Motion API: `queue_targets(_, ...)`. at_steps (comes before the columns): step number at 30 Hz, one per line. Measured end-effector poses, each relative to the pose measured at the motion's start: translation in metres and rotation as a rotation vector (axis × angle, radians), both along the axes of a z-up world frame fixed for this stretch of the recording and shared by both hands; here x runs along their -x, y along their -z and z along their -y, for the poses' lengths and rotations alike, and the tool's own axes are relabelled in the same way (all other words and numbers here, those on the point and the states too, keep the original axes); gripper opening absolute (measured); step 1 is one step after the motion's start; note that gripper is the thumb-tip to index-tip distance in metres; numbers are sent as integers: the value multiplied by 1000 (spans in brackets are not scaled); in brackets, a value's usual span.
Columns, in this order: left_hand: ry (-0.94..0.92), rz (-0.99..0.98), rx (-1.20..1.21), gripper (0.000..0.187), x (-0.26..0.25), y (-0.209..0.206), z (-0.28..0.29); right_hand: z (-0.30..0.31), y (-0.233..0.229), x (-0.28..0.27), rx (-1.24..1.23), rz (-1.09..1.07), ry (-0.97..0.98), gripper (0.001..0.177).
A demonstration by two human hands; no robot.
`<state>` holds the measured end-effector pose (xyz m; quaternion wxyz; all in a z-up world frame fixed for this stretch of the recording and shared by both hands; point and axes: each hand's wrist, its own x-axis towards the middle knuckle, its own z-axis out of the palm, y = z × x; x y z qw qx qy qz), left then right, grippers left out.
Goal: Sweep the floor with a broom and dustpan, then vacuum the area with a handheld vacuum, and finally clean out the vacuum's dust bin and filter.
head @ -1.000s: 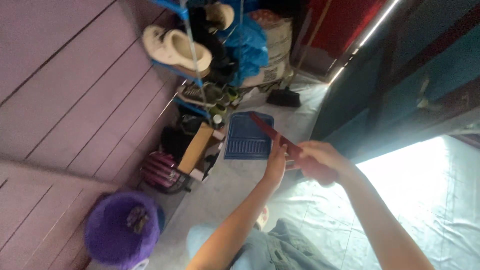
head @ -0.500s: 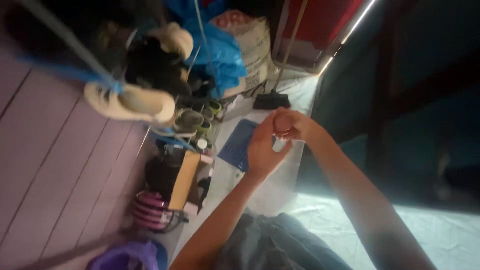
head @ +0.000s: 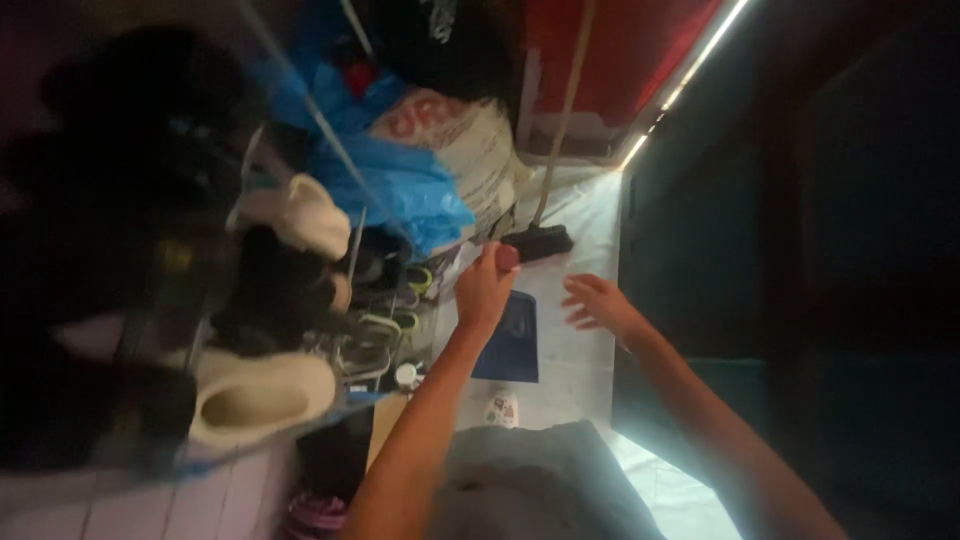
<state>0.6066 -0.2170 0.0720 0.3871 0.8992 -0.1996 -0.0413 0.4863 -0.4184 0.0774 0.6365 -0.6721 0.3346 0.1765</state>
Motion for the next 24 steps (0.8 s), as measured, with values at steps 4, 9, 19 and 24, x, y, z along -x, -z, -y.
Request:
queue_targets(4, 2, 63, -46, 54, -45, 49, 14, 26, -1, 12, 87, 5, 91, 64)
queue_targets(9, -59, 23, -121, 49, -76, 55, 36, 37, -3, 24, 134, -120, 163, 60)
queue_targets(19, 99, 53, -316, 66, -141, 73, 67, 27, 1, 50, 247, -267, 142, 52)
queue_targets(24, 81, 118, -302, 89, -122, 36, 56, 32, -1, 75, 251, -195, 127, 45)
